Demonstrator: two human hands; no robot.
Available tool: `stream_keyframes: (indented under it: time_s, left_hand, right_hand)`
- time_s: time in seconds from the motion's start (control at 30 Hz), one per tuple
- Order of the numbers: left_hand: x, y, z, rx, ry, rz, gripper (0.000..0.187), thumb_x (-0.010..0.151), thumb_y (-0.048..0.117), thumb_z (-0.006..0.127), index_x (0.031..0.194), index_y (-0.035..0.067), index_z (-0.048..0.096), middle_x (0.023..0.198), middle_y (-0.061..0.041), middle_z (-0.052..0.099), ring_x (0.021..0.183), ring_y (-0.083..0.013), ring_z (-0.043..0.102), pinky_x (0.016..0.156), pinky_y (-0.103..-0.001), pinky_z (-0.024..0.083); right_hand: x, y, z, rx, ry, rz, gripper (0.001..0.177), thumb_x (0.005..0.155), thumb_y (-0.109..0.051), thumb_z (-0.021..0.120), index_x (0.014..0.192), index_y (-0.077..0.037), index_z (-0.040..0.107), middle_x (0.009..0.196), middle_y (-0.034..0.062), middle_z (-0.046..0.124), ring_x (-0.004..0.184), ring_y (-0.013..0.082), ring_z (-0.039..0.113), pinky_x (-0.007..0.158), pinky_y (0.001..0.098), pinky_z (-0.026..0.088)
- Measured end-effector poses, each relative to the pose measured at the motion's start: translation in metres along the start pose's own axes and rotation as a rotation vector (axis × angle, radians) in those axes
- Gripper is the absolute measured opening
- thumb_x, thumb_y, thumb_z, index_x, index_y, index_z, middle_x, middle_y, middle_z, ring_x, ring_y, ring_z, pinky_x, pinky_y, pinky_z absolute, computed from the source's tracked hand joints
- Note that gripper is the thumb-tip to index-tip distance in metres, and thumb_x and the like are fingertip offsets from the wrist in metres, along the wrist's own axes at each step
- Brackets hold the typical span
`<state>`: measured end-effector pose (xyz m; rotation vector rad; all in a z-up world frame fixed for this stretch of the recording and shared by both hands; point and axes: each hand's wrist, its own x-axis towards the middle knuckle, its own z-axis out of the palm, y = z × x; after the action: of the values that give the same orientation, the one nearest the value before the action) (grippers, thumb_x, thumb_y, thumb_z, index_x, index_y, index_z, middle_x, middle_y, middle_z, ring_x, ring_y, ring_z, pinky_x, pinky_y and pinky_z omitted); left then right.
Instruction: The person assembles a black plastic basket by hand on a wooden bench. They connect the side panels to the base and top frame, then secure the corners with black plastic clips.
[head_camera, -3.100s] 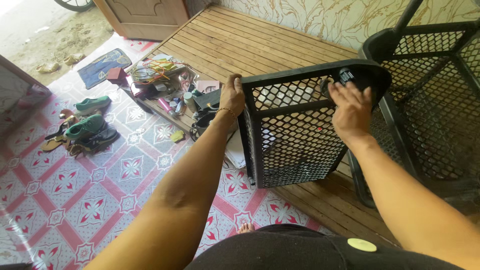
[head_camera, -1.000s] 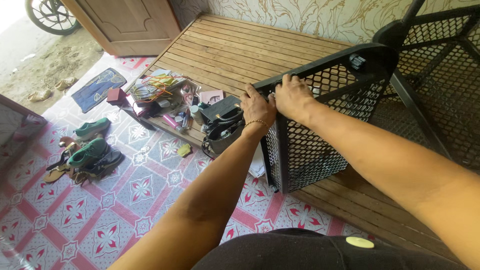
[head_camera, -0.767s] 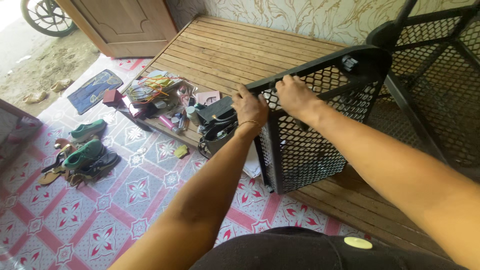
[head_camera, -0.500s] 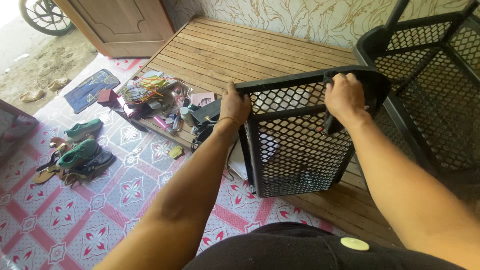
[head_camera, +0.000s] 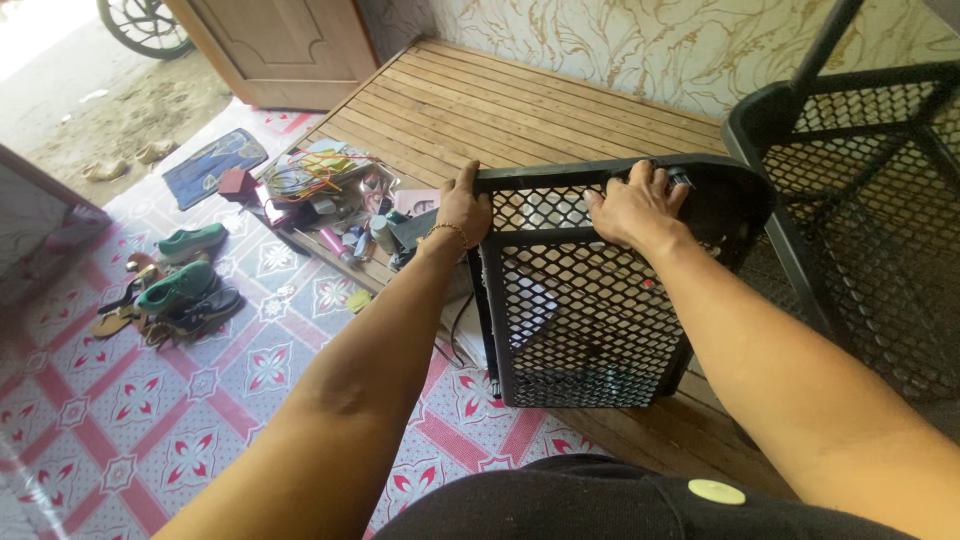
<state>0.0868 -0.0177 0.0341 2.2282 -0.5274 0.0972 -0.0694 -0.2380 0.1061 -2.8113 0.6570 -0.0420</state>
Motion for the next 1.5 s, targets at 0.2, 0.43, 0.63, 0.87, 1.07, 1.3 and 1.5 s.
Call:
stream_keyframes:
  time_s: [0.2,0.43,0.63,0.87,1.07,1.3,1.5]
  left_hand:
    - [-0.008,-0.006,-0.009,0.001,0.01,-0.038,0.064,0.09,0.01,0.06,0.151,0.016,0.041,0.134,-0.031,0.05,0.119,-0.0453,0.057,0.105,-0.044,0.048]
    - [-0.003,0.004,0.002,0.026,0.026,-0.101,0.064,0.092,0.014,0.061,0.152,0.017,0.039,0.138,-0.034,0.044,0.122,-0.0494,0.055,0.105,-0.046,0.048]
    - [-0.01,0.01,-0.001,0.007,0.035,-0.151,0.065,0.092,0.017,0.062,0.152,0.021,0.038,0.146,-0.034,0.039,0.127,-0.0526,0.052,0.107,-0.049,0.045]
    - [-0.025,0.025,-0.017,0.025,-0.051,-0.227,0.065,0.094,0.021,0.058,0.155,0.025,0.034,0.155,-0.035,0.027,0.13,-0.0564,0.046,0.109,-0.052,0.043]
    - [-0.034,0.021,-0.019,0.077,-0.036,-0.245,0.068,0.095,0.024,0.059,0.157,0.023,0.03,0.154,-0.038,0.026,0.13,-0.0591,0.045,0.11,-0.054,0.042]
    - [-0.016,0.012,-0.011,0.07,-0.023,-0.234,0.07,0.094,0.02,0.061,0.156,0.021,0.028,0.151,-0.037,0.028,0.129,-0.0561,0.046,0.108,-0.051,0.042]
    - [-0.008,0.013,0.005,0.003,-0.025,-0.035,0.064,0.093,0.012,0.061,0.153,0.019,0.037,0.141,-0.029,0.048,0.125,-0.0469,0.057,0.106,-0.047,0.049]
  right_hand:
    - [0.034,-0.006,0.01,0.007,-0.104,-0.106,0.036,0.094,-0.032,0.058,0.124,-0.019,0.073,0.147,0.0144,0.038,0.136,0.0413,0.037,0.115,0.0646,0.025]
    - [0.03,0.008,0.031,0.042,0.21,-0.281,0.029,0.094,-0.026,0.06,0.114,-0.016,0.078,0.124,0.0111,0.063,0.116,0.0321,0.059,0.104,0.0544,0.043]
    - [-0.009,-0.058,0.046,0.222,0.282,-0.534,0.036,0.096,-0.041,0.059,0.123,-0.022,0.074,0.126,0.0078,0.067,0.117,0.0305,0.053,0.099,0.0521,0.039]
    - [-0.017,-0.105,0.027,-0.019,-0.042,-0.277,0.044,0.103,-0.043,0.044,0.143,-0.031,0.057,0.13,0.0057,0.059,0.124,0.0313,0.039,0.104,0.0566,0.029]
    - [-0.018,-0.104,0.049,0.137,0.115,-0.365,0.032,0.108,-0.029,0.047,0.128,-0.016,0.069,0.116,0.0057,0.07,0.116,0.0274,0.05,0.104,0.048,0.04]
    - [-0.03,-0.034,0.024,0.565,0.179,-0.083,0.028,0.105,-0.032,0.055,0.12,-0.018,0.073,0.089,0.0108,0.075,0.078,0.0296,0.069,0.069,0.0408,0.055]
    - [-0.028,0.008,-0.004,0.295,0.59,-0.392,0.034,0.103,-0.035,0.065,0.092,-0.006,0.08,0.099,0.0146,0.074,0.11,0.0303,0.065,0.096,0.045,0.054]
